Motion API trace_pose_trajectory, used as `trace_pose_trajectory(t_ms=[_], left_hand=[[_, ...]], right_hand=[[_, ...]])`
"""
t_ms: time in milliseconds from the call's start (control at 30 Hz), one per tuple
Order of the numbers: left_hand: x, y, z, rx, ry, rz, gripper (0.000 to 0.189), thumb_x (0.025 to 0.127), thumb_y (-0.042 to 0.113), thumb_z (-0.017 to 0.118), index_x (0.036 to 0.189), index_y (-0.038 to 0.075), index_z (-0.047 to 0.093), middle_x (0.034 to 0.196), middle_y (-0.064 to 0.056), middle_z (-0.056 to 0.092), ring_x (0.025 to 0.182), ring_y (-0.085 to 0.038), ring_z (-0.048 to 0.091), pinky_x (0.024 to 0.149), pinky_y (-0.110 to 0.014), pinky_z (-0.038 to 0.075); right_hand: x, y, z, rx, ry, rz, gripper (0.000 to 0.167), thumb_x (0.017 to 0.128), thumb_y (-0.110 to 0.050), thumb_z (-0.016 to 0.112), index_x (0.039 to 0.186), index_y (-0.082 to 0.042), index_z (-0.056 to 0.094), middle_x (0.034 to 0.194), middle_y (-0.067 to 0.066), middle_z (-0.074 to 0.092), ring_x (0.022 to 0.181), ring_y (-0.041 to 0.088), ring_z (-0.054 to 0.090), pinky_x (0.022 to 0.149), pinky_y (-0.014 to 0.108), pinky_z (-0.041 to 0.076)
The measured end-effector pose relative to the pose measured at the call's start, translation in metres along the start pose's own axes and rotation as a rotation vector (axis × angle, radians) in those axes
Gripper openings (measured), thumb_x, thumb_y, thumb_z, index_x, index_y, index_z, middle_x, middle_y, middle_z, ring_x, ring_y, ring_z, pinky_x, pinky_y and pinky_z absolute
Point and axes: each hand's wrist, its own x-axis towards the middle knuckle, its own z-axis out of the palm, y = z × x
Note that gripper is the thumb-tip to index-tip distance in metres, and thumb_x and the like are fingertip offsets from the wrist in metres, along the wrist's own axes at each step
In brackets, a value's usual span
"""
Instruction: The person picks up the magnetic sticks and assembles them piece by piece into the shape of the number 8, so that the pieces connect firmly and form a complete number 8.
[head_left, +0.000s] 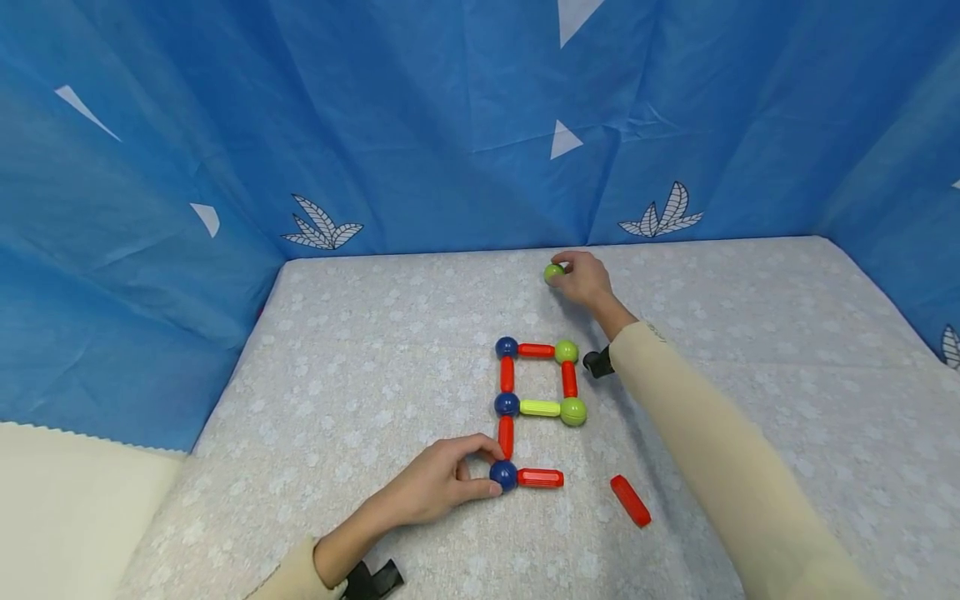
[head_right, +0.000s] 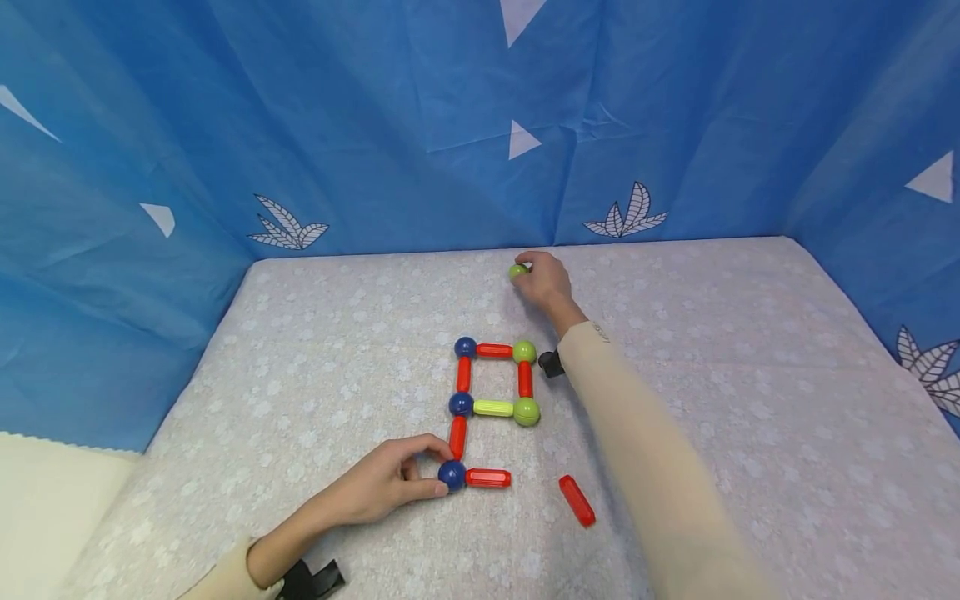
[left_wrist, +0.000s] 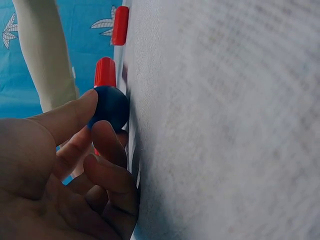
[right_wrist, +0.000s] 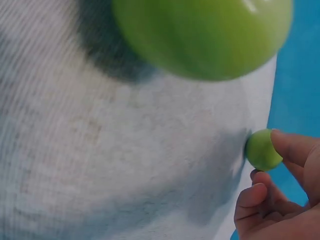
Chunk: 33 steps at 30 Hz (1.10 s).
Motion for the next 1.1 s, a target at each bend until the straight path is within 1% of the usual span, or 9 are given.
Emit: trace_pose_trajectory(t_ms=[233, 433, 700, 833, 933, 1000, 1100], left_hand=[[0.0, 0.0, 0.0, -0.005, 0.0, 0.0, 0.026, 0.089, 0.03, 0.076, 0.112, 0.024, 0.066, 0.1, 0.013, 0.064, 0.052, -0.006, 0.049, 0.05, -0.022, 0.04], [0.0, 0.0, 0.0, -0.003, 0.0, -0.002, 0.026, 0.089, 0.03, 0.076, 0.112, 0.024, 0.066, 0.101, 0.013, 0.064, 0.051, -0.007, 0.049, 0.05, -0.022, 0.04], [0.001, -0.001, 0.0, -0.002, -0.011, -0.011, 0.027, 0.089, 0.031, 0.075, 0.113, 0.024, 0.065, 0.102, 0.013, 0.064, 0.052, -0.007, 0.05, 0.05, -0.022, 0.041], [0.001, -0.001, 0.0, -0.001, -0.011, -0.01, 0.027, 0.089, 0.03, 0.075, 0.113, 0.025, 0.065, 0.101, 0.013, 0.064, 0.051, -0.007, 0.05, 0.05, -0.022, 0.041], [0.0, -0.001, -0.001, 0.001, -0.006, -0.005, 0.026, 0.089, 0.03, 0.075, 0.113, 0.024, 0.065, 0.101, 0.013, 0.064, 0.051, -0.007, 0.049, 0.05, -0.022, 0.041], [0.0, -0.001, -0.001, 0.001, -0.004, -0.001, 0.026, 0.089, 0.03, 0.075, 0.113, 0.025, 0.065, 0.101, 0.013, 0.064, 0.051, -0.007, 0.049, 0.05, -0.022, 0.041], [0.0, -0.001, -0.001, 0.001, -0.005, -0.001, 0.026, 0.089, 0.03, 0.075, 0.113, 0.025, 0.065, 0.1, 0.012, 0.064, 0.051, -0.007, 0.049, 0.05, -0.023, 0.041]], right_hand=[[0.001, 0.005, 0.0, 0.003, 0.012, 0.011, 0.037, 0.098, -0.017, 0.063, 0.133, -0.007, 0.059, 0.124, 0.019, 0.058, 0.11, 0.034, 0.051, 0.096, 0.049, 0.043], [0.001, 0.006, 0.002, -0.011, 0.022, 0.011, 0.037, 0.098, -0.018, 0.063, 0.133, -0.006, 0.059, 0.122, 0.019, 0.059, 0.106, 0.034, 0.052, 0.094, 0.048, 0.044], [-0.001, 0.01, 0.003, 0.001, 0.045, -0.009, 0.034, 0.098, -0.017, 0.063, 0.13, -0.005, 0.059, 0.125, 0.02, 0.059, 0.113, 0.035, 0.051, 0.1, 0.05, 0.04], [-0.006, 0.011, 0.003, 0.05, 0.053, -0.036, 0.033, 0.097, -0.016, 0.064, 0.128, -0.004, 0.06, 0.123, 0.02, 0.06, 0.113, 0.036, 0.051, 0.099, 0.05, 0.041], [-0.011, 0.007, 0.003, 0.092, 0.048, -0.066, 0.034, 0.096, -0.015, 0.066, 0.127, -0.004, 0.061, 0.121, 0.02, 0.06, 0.113, 0.035, 0.051, 0.096, 0.049, 0.042], [-0.016, 0.004, 0.002, 0.107, 0.047, -0.097, 0.034, 0.095, -0.016, 0.067, 0.127, -0.004, 0.062, 0.12, 0.019, 0.061, 0.111, 0.034, 0.052, 0.092, 0.048, 0.045], [-0.028, -0.001, -0.002, 0.117, 0.051, -0.16, 0.033, 0.095, -0.017, 0.069, 0.125, -0.005, 0.063, 0.118, 0.018, 0.063, 0.102, 0.033, 0.054, 0.082, 0.044, 0.047]])
